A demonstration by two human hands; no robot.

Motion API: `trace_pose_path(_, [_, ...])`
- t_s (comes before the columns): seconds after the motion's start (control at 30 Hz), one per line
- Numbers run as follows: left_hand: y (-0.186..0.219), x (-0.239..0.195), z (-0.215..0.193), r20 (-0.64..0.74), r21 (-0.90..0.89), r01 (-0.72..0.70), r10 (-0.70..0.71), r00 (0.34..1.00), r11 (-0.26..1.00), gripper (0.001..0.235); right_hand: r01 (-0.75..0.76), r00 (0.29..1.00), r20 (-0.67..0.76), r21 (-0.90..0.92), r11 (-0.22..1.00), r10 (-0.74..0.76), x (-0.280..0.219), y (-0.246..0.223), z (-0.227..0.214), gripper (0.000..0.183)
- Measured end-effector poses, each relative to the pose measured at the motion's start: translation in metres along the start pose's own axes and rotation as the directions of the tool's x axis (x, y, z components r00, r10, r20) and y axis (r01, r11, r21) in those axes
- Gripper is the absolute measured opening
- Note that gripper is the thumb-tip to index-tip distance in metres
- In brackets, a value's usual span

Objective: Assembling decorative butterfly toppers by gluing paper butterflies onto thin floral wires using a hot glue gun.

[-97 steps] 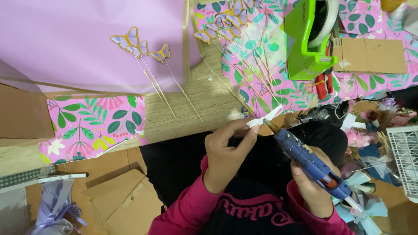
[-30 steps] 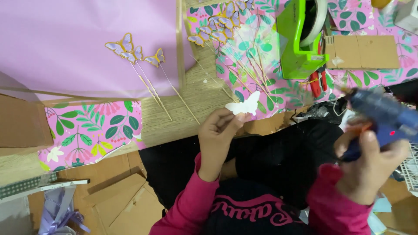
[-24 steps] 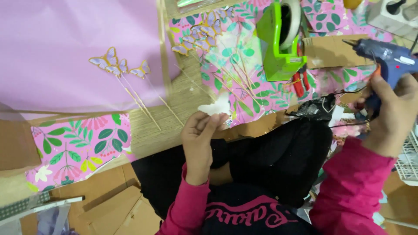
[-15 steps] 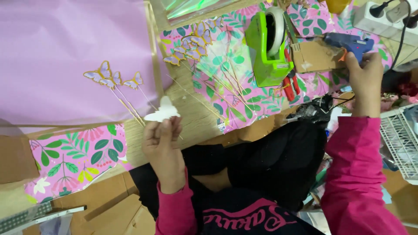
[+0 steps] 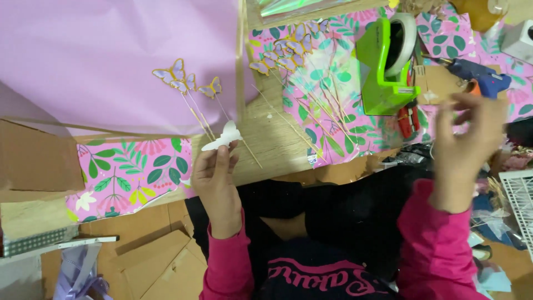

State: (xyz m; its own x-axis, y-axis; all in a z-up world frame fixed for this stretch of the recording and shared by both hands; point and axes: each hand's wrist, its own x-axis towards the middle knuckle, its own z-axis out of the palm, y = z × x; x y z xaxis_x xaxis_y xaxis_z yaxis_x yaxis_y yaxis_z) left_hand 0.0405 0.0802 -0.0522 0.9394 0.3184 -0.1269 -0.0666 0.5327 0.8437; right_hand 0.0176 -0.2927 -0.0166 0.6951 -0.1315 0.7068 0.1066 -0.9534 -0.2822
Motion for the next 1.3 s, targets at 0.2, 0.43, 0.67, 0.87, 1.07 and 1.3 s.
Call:
trace_pose_path(0.2, [0.005, -0.005, -0.005, -0.141, 0.077, -0.024, 0.034, 0.989, 0.997, 0.009, -0.044, 0.880, 0.474, 0.151, 0.988, -0.033, -0.002, -0.144, 0.068, 0.022])
trace_pose_path(0.43, [0.031, 0.021, -0.071, -0.203, 0.021, -0.196, 0.196, 0.959, 0.980, 0.004, 0.016, 0.884, 0.467, -0.068, 0.998, 0.017, -0.020, -0.136, 0.113, 0.013])
trace_pose_path(0.67, [0.032, 0.015, -0.039, -0.205, -0.088, -0.145, 0.125, 0.971, 0.986, 0.007, 0.107, 0.909, 0.406, -0.015, 0.994, -0.092, -0.024, -0.130, 0.098, 0.012])
trace_pose_path(0.87, [0.005, 0.002, 0.004, -0.122, -0.010, 0.024, -0.025, 0.992, 1.000, 0.006, -0.091, 0.915, 0.402, 0.146, 0.985, 0.025, -0.032, -0.103, 0.070, 0.005])
trace_pose_path(1.07, [-0.012, 0.002, 0.022, -0.038, 0.012, 0.050, -0.050, 0.998, 0.999, 0.011, -0.416, 0.865, 0.468, 0.474, 0.776, 0.178, -0.043, -0.104, 0.052, 0.016])
trace_pose_path(1.3, [-0.034, -0.014, 0.034, 0.086, -0.007, 0.141, -0.140, 0.986, 0.990, 0.011, -0.487, 0.853, 0.502, 0.669, 0.562, 0.142, -0.097, -0.123, 0.051, 0.015])
